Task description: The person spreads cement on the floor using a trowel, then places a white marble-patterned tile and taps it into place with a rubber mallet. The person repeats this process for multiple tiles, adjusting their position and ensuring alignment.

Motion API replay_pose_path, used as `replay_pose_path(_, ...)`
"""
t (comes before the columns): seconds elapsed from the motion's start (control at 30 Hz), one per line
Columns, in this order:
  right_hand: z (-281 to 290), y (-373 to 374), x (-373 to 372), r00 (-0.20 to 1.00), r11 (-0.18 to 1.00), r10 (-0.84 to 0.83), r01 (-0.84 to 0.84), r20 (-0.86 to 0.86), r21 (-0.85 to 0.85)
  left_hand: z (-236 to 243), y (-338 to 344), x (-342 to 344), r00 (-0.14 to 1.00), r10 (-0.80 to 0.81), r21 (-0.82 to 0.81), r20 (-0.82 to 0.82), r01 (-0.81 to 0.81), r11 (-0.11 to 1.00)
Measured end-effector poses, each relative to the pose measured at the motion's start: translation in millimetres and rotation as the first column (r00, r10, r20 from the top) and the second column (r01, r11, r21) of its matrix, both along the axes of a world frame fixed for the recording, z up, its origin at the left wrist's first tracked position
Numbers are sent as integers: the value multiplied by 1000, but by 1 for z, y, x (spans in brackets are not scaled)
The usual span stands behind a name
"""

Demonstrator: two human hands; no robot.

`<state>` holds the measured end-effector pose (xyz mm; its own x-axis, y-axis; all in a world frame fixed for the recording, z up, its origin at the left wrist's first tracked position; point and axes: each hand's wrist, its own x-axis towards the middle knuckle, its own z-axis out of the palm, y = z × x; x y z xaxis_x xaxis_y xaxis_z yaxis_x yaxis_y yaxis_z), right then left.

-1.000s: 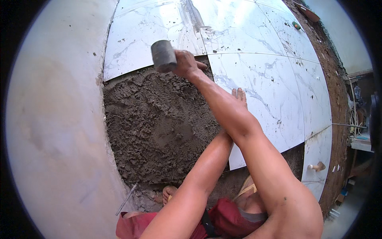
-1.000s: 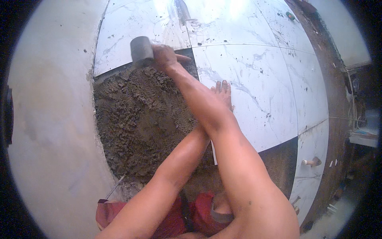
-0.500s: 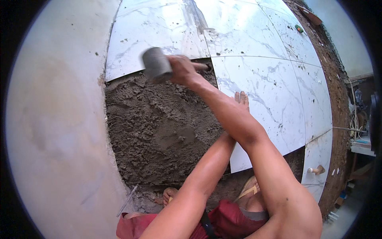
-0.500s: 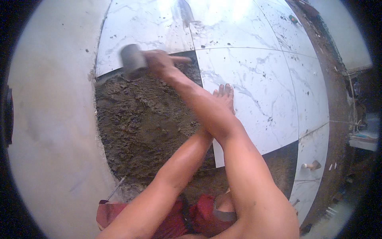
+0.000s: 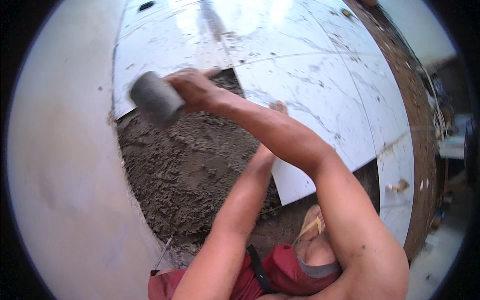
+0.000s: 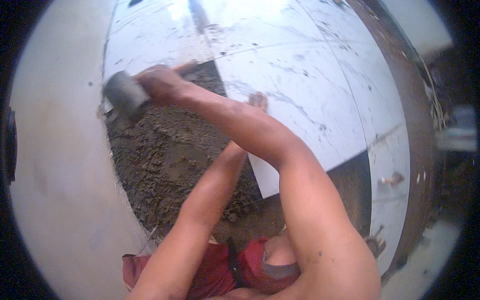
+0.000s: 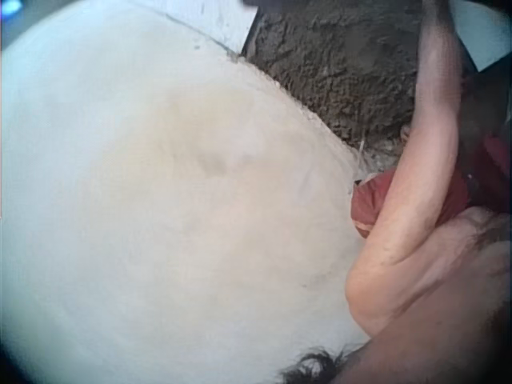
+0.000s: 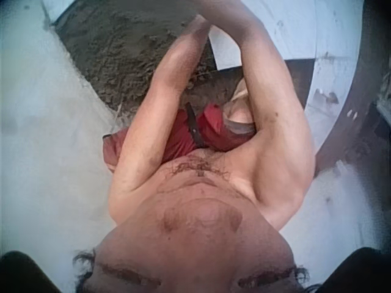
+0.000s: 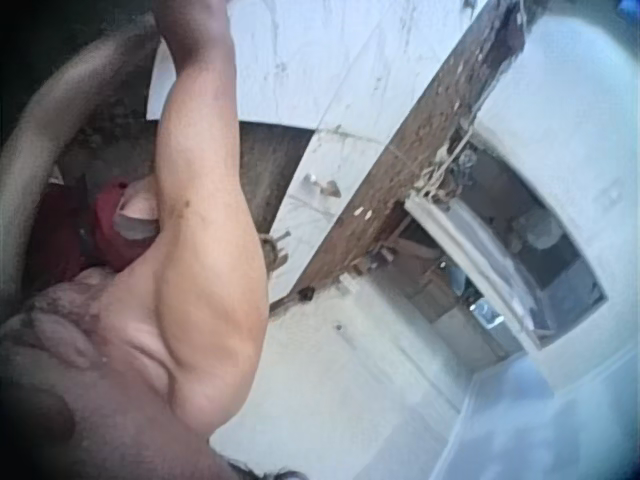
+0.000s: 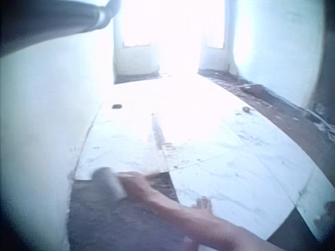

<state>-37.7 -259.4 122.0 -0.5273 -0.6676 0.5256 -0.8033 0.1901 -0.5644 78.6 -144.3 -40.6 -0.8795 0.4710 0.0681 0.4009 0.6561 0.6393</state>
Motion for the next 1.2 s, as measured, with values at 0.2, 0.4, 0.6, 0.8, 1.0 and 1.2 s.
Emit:
replay_pose_path(0.2,76,97,72,979,989,-146,145,141,17,15,-14,-25,987,-48,-419,154,109,901)
replay_pose_path(0.4,58,260,205,692,805,-572,576,439,141,22,-12,-28,922,3,315,387,-135,939)
replay_pose_path(0.6,25,310,286,500,689,-676,689,540,224,65,3,-29,976,21,-517,218,97,850)
replay_pose_path(0.8,1,306,295,462,763,-608,566,646,313,87,-30,-54,987,70,-493,142,9,870)
replay_pose_path(1.0,-76,366,377,-139,245,-861,730,490,638,90,-59,-78,968,61,-521,243,77,850)
replay_pose_path(1.2,-69,448,408,-302,-130,-953,515,38,847,82,-96,-100,976,55,-657,210,99,747)
